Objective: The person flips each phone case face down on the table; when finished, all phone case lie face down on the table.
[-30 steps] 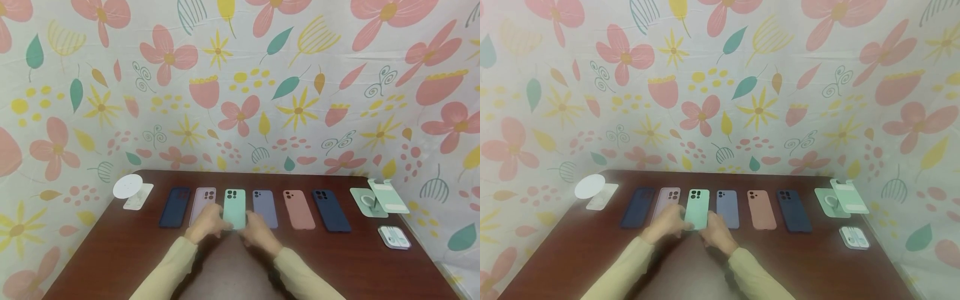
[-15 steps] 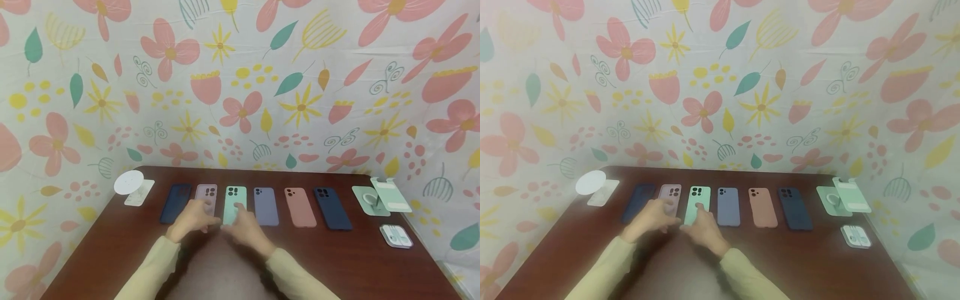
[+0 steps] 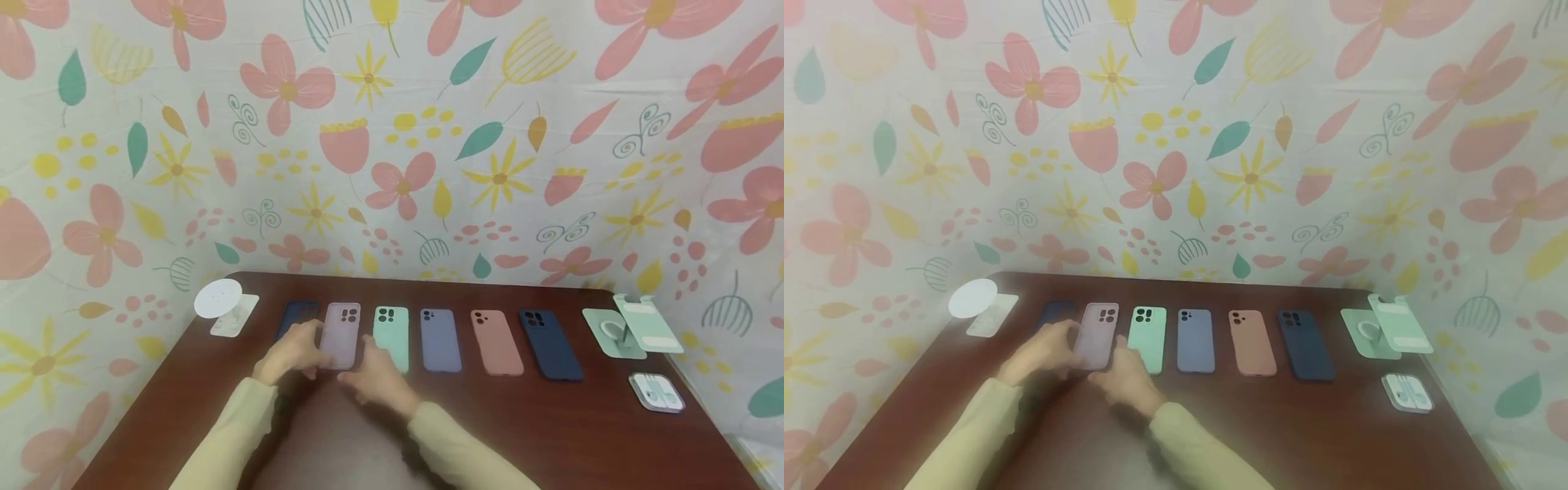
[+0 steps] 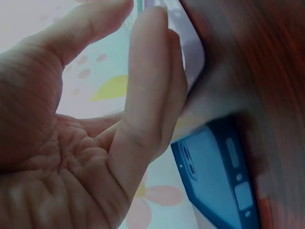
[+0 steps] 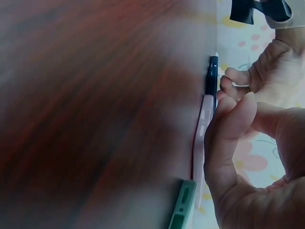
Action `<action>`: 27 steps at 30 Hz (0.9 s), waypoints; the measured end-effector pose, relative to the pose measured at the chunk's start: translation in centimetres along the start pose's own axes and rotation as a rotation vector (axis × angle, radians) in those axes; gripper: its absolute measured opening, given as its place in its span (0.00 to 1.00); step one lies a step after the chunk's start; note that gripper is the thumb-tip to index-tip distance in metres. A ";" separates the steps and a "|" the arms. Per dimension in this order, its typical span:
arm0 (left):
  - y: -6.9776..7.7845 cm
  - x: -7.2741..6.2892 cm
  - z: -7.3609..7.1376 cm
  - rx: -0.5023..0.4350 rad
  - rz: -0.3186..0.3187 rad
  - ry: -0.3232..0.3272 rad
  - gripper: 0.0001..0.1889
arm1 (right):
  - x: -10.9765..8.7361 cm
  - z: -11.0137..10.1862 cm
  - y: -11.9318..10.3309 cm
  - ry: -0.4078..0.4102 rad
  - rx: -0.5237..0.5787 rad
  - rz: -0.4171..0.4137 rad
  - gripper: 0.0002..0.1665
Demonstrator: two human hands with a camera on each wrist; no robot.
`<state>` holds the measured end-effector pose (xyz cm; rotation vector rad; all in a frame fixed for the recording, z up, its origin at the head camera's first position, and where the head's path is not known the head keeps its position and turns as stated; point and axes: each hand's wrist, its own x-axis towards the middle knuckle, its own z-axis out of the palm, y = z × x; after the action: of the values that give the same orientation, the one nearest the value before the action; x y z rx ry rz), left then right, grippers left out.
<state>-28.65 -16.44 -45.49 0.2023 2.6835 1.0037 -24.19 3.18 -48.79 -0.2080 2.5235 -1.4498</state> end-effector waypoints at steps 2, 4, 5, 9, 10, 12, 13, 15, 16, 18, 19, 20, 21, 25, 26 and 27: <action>-0.1 0.1 -0.1 0.021 -0.004 -0.003 0.43 | 0.3 0.4 0.0 0.002 0.007 -0.008 0.56; -0.3 0.2 -0.1 0.038 -0.006 -0.006 0.43 | 0.4 0.6 0.0 0.004 0.011 -0.014 0.54; -0.3 0.3 -0.1 0.047 -0.007 -0.007 0.44 | 0.4 0.7 0.0 0.005 0.010 -0.010 0.53; -0.5 0.5 0.0 0.079 -0.018 -0.017 0.43 | 0.7 1.1 -0.1 0.003 -0.009 0.023 0.58; -0.5 0.5 0.0 0.088 -0.022 -0.019 0.43 | 0.7 1.2 -0.1 0.002 -0.014 0.031 0.58; -0.5 0.6 -0.1 0.098 -0.027 -0.025 0.41 | 1.0 1.3 -0.3 0.006 -0.023 0.039 0.58; -0.5 0.6 -0.1 0.103 -0.032 -0.030 0.41 | 1.0 1.4 -0.3 0.009 -0.029 0.040 0.56; -0.5 0.6 -0.1 0.106 -0.040 -0.039 0.39 | 1.2 1.5 -0.3 0.013 -0.040 0.044 0.54; -0.4 0.6 -0.1 0.109 -0.043 -0.042 0.39 | 1.3 1.5 -0.3 0.016 -0.044 0.046 0.52; -0.5 0.6 0.0 0.103 -0.045 -0.051 0.39 | 1.5 1.6 -0.4 0.017 -0.057 0.052 0.49; -0.5 0.6 0.0 0.098 -0.049 -0.054 0.39 | 1.6 1.6 -0.4 0.017 -0.060 0.056 0.48; -0.5 0.5 0.0 0.096 -0.051 -0.057 0.40 | 1.6 1.7 -0.4 0.017 -0.064 0.058 0.46; -0.5 0.5 0.0 0.094 -0.053 -0.060 0.40 | 1.7 1.7 -0.4 0.018 -0.066 0.059 0.45; -0.7 0.5 0.1 0.080 -0.054 -0.067 0.42 | 2.0 1.9 -0.4 0.032 -0.079 0.073 0.41; -0.8 0.5 0.1 0.078 -0.051 -0.068 0.41 | 2.0 1.9 -0.4 0.037 -0.088 0.074 0.40; -0.8 0.6 0.1 0.071 -0.049 -0.069 0.41 | 2.1 1.9 -0.4 0.041 -0.093 0.076 0.38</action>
<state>-29.17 -16.83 -46.24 0.1805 2.6507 0.8717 -25.69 0.86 -49.63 -0.0977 2.6045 -1.3235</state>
